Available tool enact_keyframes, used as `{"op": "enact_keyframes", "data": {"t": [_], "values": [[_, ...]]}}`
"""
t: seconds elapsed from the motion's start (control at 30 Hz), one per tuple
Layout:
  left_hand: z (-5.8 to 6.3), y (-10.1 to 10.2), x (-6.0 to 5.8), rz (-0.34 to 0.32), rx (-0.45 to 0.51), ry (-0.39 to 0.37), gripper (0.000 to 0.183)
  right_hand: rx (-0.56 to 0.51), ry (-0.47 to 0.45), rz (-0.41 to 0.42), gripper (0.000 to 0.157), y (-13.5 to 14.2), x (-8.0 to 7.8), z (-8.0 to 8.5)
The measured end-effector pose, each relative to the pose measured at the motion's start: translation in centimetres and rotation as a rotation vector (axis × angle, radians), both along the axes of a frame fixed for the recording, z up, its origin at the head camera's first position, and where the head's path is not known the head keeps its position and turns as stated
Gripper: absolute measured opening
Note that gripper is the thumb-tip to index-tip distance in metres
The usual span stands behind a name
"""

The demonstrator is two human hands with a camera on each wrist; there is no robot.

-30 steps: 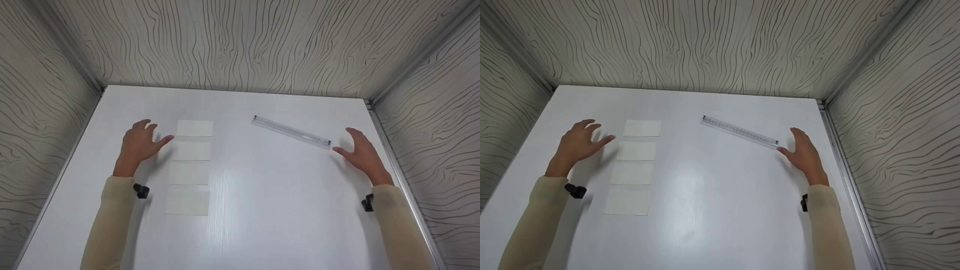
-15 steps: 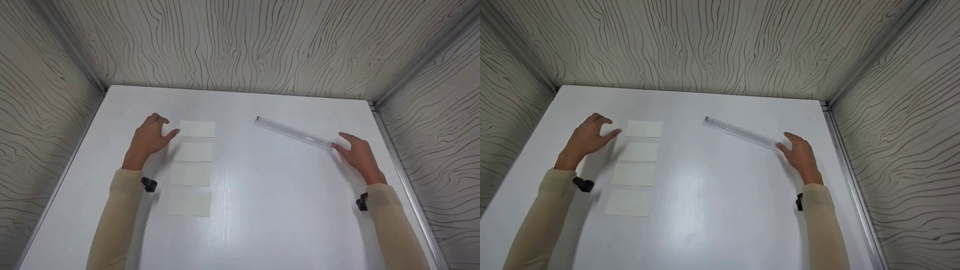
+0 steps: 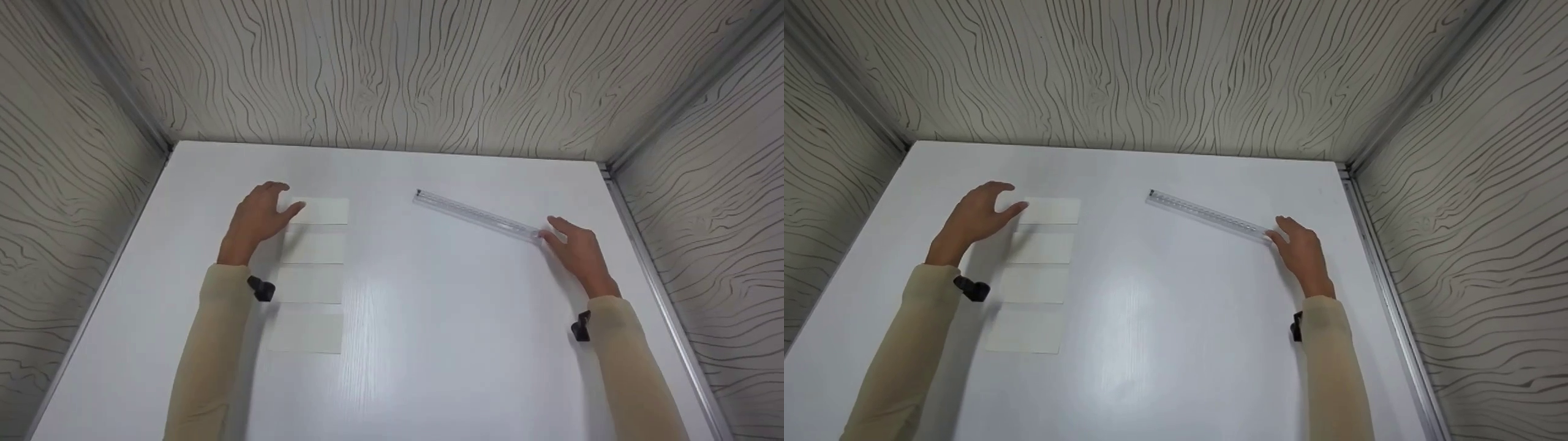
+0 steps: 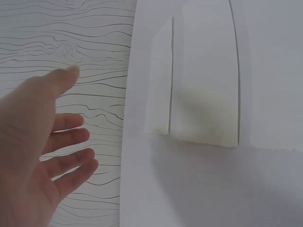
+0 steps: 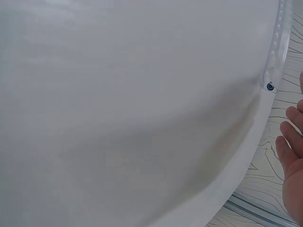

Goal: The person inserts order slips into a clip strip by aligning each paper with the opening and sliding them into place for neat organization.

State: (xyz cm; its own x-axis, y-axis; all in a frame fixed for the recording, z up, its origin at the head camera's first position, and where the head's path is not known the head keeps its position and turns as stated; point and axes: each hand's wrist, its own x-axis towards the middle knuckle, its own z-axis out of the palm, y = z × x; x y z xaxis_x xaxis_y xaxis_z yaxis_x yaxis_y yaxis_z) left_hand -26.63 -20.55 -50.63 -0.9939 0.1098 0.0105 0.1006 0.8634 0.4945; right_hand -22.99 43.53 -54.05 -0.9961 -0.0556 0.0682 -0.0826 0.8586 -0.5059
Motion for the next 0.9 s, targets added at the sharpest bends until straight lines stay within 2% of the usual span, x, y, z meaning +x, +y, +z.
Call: {"op": "enact_keyframes", "data": {"t": [0.17,0.4,0.53,0.9], "values": [[-0.7,0.1,-0.6,0.016,0.023,-0.026,0.065,-0.005,-0.022,-0.006,0.065,-0.1,-0.2,-0.4],[-1.7,0.1,-1.8,0.007,0.047,-0.094,0.067,0.048,-0.19,-0.024,0.082,-0.3,-0.5,-0.6],[-2.1,0.2,-2.4,0.009,0.026,-0.137,0.064,0.062,-0.263,-0.023,0.084,-0.6,-0.8,-0.9],[-2.9,1.3,-3.6,-0.024,-0.006,-0.155,0.06,0.101,-0.252,0.023,0.079,-0.5,-1.0,-2.1]]}}
